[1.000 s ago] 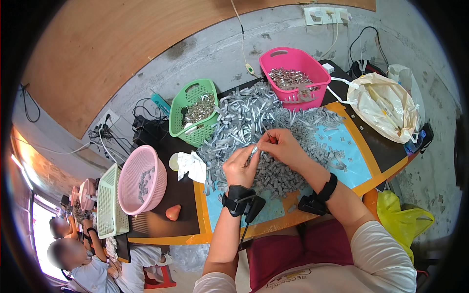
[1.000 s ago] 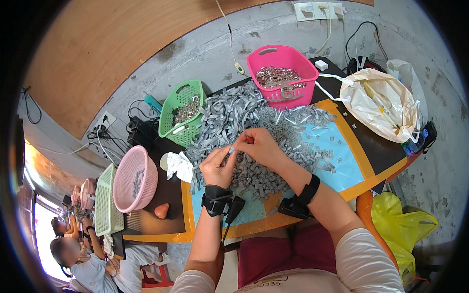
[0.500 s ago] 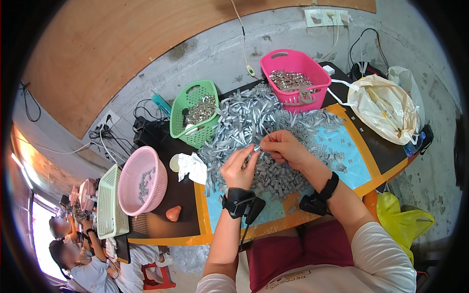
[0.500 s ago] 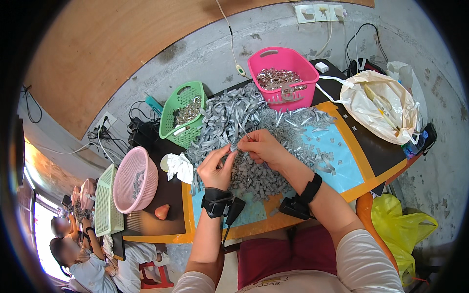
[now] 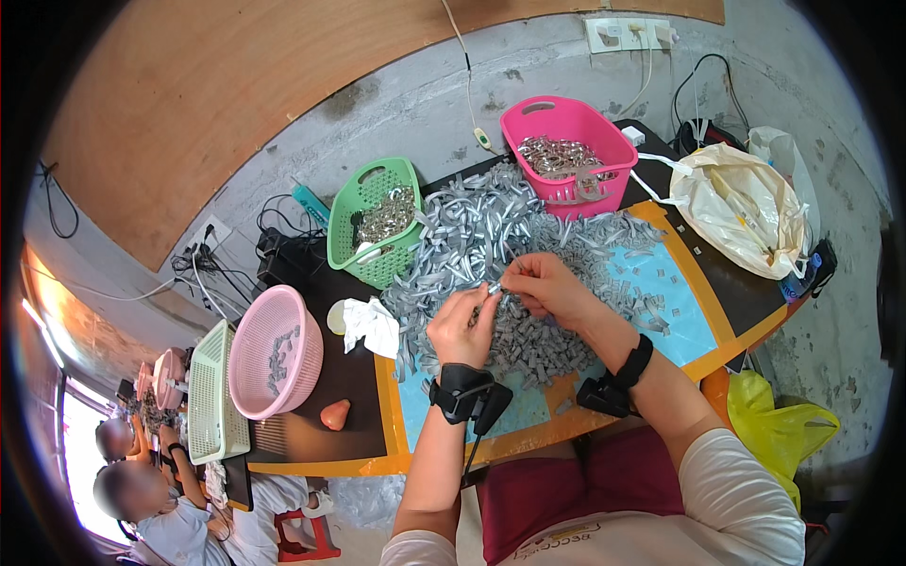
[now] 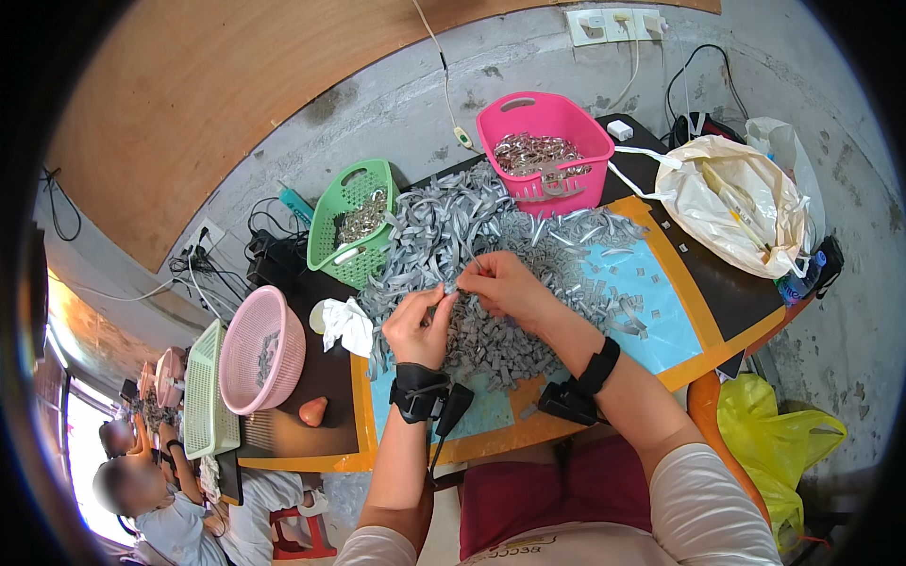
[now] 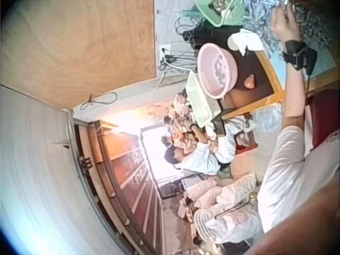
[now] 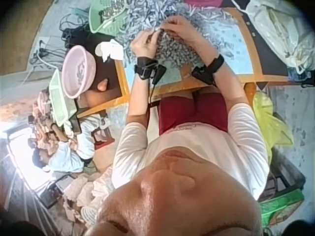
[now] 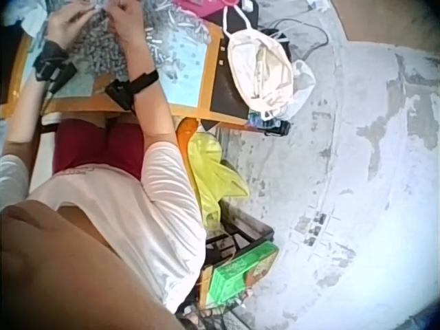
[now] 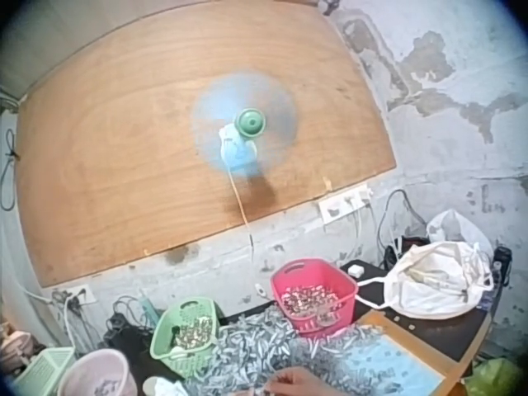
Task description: The worker is manually assembling small metal eyelets or components onto gray shoe parts.
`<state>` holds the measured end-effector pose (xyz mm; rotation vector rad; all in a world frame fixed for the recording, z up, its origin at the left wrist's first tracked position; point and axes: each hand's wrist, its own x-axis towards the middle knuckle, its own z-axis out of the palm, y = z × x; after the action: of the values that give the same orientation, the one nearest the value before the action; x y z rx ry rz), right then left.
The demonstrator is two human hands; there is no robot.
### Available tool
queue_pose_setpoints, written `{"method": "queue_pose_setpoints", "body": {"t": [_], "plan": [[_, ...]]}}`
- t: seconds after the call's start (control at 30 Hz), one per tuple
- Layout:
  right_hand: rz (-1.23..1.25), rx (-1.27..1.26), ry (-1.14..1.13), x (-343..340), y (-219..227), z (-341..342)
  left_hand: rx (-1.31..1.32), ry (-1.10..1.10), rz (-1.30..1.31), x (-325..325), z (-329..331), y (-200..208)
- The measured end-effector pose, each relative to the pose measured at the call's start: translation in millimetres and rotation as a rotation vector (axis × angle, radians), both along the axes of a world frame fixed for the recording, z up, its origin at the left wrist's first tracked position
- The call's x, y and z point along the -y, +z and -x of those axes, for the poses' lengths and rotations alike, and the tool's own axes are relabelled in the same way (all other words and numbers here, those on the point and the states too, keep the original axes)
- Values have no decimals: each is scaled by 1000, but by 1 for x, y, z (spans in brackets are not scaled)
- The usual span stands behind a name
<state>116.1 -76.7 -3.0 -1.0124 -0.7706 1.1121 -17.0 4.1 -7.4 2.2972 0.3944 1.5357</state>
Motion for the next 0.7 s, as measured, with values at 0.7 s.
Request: {"method": "queue_pose_setpoints", "body": {"t": [0.7], "plan": [[-65,1111,-427,-11,-28,-22,731,-1123,1881,-55,25,-24]]}}
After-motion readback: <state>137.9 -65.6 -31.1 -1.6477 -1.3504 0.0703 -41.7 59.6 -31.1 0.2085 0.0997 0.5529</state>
